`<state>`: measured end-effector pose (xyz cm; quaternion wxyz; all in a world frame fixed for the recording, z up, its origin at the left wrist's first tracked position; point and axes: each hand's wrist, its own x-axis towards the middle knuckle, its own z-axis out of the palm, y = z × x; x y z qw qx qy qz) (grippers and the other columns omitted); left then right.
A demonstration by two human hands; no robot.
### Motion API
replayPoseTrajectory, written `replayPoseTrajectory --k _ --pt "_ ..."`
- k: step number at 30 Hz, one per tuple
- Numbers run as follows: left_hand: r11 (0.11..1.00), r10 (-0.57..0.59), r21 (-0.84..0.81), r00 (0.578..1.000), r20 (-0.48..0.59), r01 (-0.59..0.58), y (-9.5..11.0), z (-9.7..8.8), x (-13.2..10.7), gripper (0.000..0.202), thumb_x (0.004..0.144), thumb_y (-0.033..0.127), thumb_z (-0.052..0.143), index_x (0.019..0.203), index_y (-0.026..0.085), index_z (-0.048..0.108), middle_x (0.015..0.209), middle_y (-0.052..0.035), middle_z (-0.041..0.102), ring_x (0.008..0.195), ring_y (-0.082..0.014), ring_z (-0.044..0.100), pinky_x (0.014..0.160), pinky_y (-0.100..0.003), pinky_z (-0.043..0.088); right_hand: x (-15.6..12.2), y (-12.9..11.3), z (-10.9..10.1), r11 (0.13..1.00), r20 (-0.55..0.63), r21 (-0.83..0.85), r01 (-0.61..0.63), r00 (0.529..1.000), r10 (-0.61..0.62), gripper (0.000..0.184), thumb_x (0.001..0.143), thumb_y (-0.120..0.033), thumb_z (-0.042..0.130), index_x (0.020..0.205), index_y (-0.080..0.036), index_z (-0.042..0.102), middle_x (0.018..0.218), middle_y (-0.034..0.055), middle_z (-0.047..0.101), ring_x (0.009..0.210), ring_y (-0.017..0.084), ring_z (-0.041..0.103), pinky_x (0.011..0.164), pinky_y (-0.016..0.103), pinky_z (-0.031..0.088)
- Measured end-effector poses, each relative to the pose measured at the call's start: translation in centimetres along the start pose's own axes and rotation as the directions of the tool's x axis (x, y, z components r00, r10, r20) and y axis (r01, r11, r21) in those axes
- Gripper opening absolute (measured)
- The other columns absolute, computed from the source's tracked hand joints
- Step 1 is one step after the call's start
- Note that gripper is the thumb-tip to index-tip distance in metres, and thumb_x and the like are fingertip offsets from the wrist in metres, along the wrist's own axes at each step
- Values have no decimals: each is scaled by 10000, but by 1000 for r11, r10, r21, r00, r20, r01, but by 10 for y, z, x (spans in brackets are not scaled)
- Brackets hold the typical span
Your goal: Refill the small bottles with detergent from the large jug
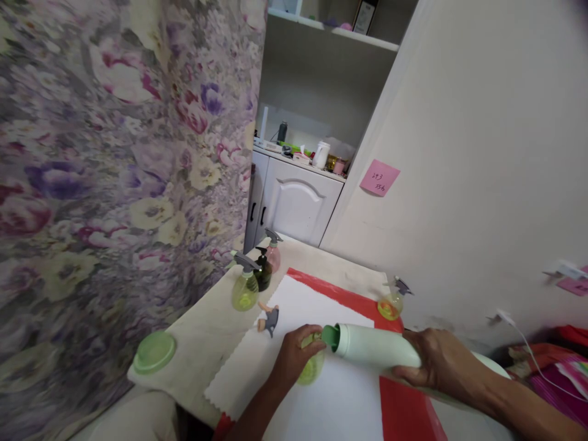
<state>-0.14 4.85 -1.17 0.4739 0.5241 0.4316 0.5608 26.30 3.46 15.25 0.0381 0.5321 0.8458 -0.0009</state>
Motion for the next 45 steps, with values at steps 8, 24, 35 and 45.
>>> replayPoseTrajectory --k 8,24,35,45 --pt "1000 10 13 1000 -9 -10 -6 0 1 188 700 222 695 880 200 745 922 -35 762 923 -241 671 849 -296 486 1 -2 -2 1000 9 5 -14 1000 13 302 767 -493 610 821 -206 687 724 92 752 649 262 704 539 272 360" --pt "999 8 34 1000 -4 -7 -3 -2 1 195 702 248 697 885 198 742 938 -43 767 941 -255 675 872 -315 493 2 0 1 999 -15 -32 5 1000 -6 294 765 -492 611 815 -209 673 702 80 735 624 253 684 529 273 341" --pt "999 9 39 1000 -7 -9 -5 -2 1 194 707 230 691 891 196 743 934 -39 765 935 -244 673 871 -311 492 2 1 -2 998 -20 0 60 998 -60 327 788 -541 592 797 -219 650 659 44 716 565 212 662 515 258 321" --pt "999 3 38 1000 -18 -2 -4 -2 1 195 699 245 696 882 197 745 932 -45 770 934 -256 675 874 -332 498 2 0 -3 997 -29 -50 50 998 -52 348 789 -557 585 797 -214 647 676 62 727 606 255 693 523 275 329"
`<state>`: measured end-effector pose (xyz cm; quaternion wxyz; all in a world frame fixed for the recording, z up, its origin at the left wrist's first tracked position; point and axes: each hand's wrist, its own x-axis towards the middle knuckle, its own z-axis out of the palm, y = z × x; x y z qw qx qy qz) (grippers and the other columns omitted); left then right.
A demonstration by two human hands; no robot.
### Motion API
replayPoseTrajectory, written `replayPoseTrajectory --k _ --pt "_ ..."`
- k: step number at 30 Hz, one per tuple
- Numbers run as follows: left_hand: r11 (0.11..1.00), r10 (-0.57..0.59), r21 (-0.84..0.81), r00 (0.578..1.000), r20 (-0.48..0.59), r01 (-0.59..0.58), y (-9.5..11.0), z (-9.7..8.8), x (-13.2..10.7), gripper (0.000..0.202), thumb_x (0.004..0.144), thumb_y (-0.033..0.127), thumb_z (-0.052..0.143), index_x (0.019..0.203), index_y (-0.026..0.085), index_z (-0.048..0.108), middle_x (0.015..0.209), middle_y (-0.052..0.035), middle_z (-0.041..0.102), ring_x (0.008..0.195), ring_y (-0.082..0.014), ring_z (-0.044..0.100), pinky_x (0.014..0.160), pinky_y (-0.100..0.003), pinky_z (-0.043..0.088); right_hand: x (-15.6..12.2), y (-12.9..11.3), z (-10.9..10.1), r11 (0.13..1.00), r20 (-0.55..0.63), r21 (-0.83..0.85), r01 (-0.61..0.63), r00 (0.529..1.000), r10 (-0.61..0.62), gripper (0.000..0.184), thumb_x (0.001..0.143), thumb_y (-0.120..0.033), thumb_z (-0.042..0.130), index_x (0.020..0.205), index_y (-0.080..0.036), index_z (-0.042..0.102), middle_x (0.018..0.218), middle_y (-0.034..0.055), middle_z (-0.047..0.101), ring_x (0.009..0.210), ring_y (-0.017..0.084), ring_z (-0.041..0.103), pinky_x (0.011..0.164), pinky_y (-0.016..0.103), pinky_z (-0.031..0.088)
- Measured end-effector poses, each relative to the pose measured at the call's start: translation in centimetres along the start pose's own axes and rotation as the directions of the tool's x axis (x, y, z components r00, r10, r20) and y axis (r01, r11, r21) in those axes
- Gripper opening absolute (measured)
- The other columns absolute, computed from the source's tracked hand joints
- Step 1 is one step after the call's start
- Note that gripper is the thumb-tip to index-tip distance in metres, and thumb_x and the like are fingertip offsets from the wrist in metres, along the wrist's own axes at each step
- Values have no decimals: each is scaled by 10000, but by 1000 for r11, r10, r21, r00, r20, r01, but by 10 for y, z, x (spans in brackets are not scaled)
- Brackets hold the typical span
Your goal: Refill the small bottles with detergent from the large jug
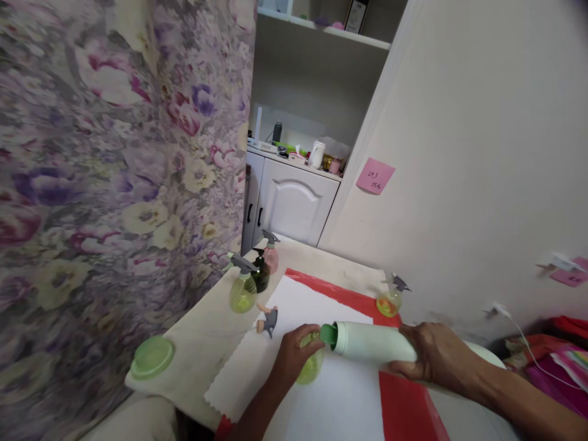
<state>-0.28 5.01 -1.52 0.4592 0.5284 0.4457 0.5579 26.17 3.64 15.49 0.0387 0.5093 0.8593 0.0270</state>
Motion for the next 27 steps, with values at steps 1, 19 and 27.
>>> replayPoseTrajectory --k 1,19,27 --pt "1000 -1 -2 1000 2 1 0 0 0 200 699 247 696 886 198 745 932 -44 770 933 -257 676 873 -332 500 0 -1 0 1000 0 -5 -2 1000 2 346 787 -554 587 796 -214 648 675 61 727 604 254 692 522 275 328" --pt "1000 -7 -8 1000 0 7 0 1 0 217 686 249 702 891 194 748 945 -47 776 950 -258 678 887 -334 502 1 -6 -6 999 9 2 -39 999 39 289 752 -496 620 765 -211 662 659 57 731 569 232 672 500 265 269" --pt "1000 4 -11 1000 -4 -4 -5 1 2 214 692 257 712 895 200 748 941 -40 776 939 -254 682 870 -321 503 1 -8 -8 999 8 -25 -36 999 36 300 751 -505 614 745 -209 658 629 52 718 540 218 649 493 265 261"
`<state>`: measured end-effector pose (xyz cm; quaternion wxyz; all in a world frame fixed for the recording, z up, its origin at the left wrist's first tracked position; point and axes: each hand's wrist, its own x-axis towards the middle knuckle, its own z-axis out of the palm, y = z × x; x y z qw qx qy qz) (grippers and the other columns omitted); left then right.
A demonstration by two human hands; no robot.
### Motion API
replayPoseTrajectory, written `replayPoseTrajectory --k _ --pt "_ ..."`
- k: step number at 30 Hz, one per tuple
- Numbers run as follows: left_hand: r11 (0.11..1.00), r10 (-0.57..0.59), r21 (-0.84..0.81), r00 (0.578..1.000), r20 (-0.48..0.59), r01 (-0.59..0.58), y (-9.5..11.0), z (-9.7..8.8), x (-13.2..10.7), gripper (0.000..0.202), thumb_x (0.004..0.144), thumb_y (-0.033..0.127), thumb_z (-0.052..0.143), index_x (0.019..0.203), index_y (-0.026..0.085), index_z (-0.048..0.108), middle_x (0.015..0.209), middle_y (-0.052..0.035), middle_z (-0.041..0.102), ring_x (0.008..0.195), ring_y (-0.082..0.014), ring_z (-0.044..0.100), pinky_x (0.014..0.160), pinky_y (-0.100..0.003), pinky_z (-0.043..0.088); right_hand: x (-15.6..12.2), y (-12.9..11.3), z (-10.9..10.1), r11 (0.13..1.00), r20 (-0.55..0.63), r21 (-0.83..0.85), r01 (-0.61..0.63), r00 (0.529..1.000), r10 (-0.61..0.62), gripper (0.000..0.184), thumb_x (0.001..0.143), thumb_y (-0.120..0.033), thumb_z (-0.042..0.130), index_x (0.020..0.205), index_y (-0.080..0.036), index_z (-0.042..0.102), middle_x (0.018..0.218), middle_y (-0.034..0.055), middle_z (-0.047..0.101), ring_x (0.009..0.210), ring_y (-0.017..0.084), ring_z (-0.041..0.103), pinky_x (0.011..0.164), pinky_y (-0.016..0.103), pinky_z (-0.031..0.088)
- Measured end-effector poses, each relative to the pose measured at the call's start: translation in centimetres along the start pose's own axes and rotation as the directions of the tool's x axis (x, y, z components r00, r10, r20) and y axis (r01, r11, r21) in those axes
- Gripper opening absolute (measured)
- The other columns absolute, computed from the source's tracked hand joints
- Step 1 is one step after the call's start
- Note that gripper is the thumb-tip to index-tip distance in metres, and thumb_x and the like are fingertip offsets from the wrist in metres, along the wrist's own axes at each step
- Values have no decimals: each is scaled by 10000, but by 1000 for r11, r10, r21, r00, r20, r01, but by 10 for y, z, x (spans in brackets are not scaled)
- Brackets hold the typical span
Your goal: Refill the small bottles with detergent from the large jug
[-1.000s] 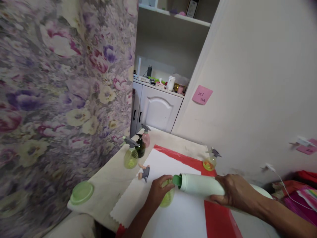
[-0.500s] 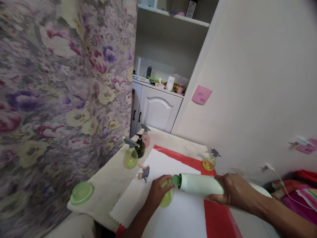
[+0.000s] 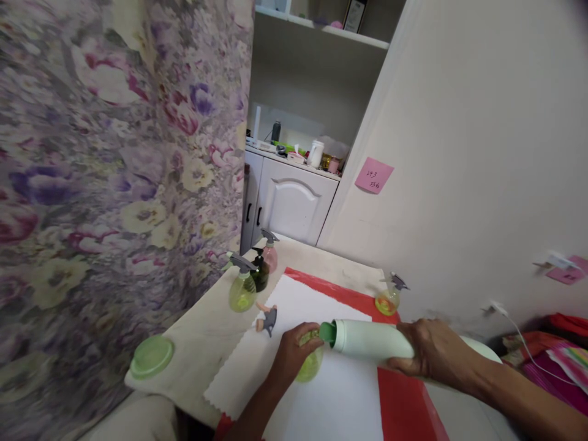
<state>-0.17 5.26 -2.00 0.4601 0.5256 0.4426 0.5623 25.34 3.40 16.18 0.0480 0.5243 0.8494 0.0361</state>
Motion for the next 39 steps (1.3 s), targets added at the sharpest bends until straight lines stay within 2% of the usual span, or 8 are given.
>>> replayPoseTrajectory --k 14,24,39 --pt "1000 6 5 1000 12 -6 2 0 0 204 710 243 711 902 180 741 958 -61 770 947 -250 678 876 -321 497 -1 1 0 1000 -3 9 2 1000 -2 323 755 -519 620 779 -202 677 664 67 729 579 243 673 502 273 287" --pt "1000 17 12 1000 10 -17 -3 0 0 211 705 253 712 904 192 743 950 -43 771 946 -247 678 875 -323 502 0 0 0 1000 4 -17 -3 1000 3 356 750 -549 612 750 -198 668 643 68 717 565 240 662 499 276 275" --pt "1000 14 25 1000 7 -15 1 -2 0 199 709 246 704 899 199 742 946 -46 770 940 -253 678 873 -322 497 0 3 2 999 7 -38 -10 1000 10 366 752 -562 619 778 -203 687 664 75 737 589 265 690 495 278 255"
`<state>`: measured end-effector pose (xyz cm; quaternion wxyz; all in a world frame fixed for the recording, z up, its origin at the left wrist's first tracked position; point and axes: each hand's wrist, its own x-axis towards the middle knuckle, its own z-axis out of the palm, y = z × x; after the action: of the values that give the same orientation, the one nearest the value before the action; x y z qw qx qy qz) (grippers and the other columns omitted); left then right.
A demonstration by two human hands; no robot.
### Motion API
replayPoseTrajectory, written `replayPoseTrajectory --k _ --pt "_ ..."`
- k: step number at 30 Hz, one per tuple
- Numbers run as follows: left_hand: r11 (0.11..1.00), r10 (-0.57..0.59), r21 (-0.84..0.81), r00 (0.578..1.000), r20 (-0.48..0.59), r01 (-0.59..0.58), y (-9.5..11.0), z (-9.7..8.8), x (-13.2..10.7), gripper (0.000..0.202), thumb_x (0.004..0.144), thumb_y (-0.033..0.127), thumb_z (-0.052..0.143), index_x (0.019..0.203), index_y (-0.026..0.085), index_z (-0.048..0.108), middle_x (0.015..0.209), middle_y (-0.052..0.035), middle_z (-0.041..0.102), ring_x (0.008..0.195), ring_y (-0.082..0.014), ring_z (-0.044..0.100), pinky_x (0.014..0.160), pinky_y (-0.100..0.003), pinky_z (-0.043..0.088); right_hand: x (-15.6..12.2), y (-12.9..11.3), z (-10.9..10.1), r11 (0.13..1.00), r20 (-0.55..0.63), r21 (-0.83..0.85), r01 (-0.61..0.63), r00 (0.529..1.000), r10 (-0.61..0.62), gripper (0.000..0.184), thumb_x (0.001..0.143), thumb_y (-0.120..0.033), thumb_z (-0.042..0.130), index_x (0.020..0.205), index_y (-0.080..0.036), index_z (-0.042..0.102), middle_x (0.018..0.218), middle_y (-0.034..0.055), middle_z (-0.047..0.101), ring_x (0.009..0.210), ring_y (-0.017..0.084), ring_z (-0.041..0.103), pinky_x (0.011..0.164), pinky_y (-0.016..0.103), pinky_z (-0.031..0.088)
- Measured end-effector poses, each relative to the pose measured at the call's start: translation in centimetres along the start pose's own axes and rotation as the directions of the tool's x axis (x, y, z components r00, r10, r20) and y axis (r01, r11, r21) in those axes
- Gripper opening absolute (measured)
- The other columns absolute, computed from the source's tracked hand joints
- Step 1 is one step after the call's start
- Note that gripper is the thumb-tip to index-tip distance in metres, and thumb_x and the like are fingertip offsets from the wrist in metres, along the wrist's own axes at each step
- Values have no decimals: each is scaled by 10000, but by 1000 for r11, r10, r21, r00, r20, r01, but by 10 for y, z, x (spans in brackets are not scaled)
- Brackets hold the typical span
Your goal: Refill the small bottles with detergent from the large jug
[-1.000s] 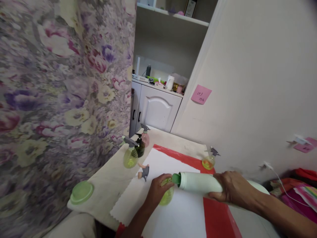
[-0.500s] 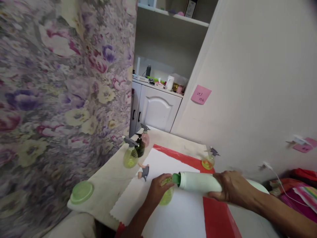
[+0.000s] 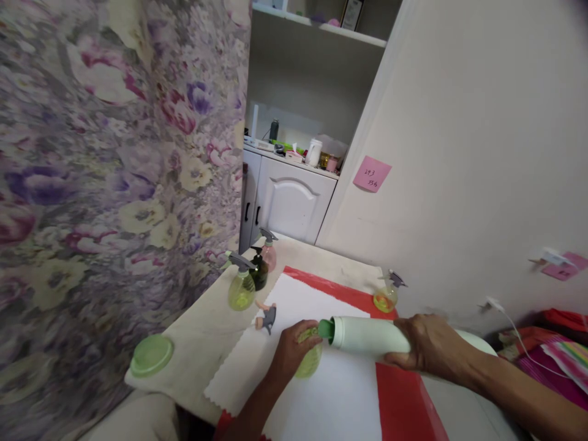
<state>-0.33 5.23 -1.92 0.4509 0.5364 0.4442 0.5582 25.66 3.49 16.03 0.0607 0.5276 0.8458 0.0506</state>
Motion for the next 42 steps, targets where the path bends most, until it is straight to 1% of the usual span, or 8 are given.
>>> replayPoseTrajectory --k 6,15,18,22,28,34,38,42 --pt "1000 2 4 1000 9 -2 2 0 -1 196 717 253 698 900 200 743 950 -45 769 937 -248 677 874 -318 495 0 1 3 1000 -10 10 6 1000 -6 340 743 -535 636 779 -200 682 662 74 733 580 251 683 491 271 261" --pt "1000 2 6 1000 11 -2 2 1 1 199 708 228 689 897 195 743 947 -49 766 938 -247 674 872 -319 490 1 6 8 999 -51 -29 41 998 -43 417 759 -614 600 774 -204 675 643 72 730 573 261 691 492 275 248" --pt "1000 1 8 1000 13 -1 2 0 0 201 711 231 689 902 199 743 948 -45 765 943 -247 672 877 -319 486 1 6 7 998 -62 -36 52 997 -54 406 762 -602 603 773 -203 671 645 70 729 571 260 689 494 275 245" --pt "1000 -2 0 1000 19 2 4 0 -1 204 714 247 688 904 194 740 954 -52 763 954 -250 670 876 -319 489 0 5 5 997 -53 -19 68 996 -69 380 767 -579 605 772 -204 663 635 59 722 558 245 676 484 268 239" --pt "1000 -8 -3 1000 15 9 4 1 -1 213 714 262 687 907 187 737 961 -60 761 952 -255 667 881 -331 494 0 2 1 998 -39 -14 57 998 -58 405 783 -605 577 747 -208 644 624 48 709 543 225 660 481 265 240" --pt "1000 -4 -1 1000 24 4 5 0 -1 213 715 261 685 906 187 740 952 -60 762 944 -252 667 866 -324 496 1 5 5 997 -44 -27 67 997 -68 423 776 -625 574 755 -209 654 639 57 725 555 232 670 483 269 242" --pt "1000 1 -1 1000 14 -1 5 0 -1 206 712 251 687 900 189 741 956 -56 762 951 -249 668 872 -315 492 0 3 6 999 -38 -7 45 998 -45 383 767 -581 603 773 -204 672 656 70 732 569 244 677 493 268 256" --pt "1000 0 5 1000 8 0 3 -1 -1 217 709 249 689 913 194 739 954 -46 765 941 -246 673 861 -313 496 -3 1 8 998 -13 69 -5 1000 6 346 762 -540 627 801 -202 687 696 80 749 615 264 696 517 274 301"
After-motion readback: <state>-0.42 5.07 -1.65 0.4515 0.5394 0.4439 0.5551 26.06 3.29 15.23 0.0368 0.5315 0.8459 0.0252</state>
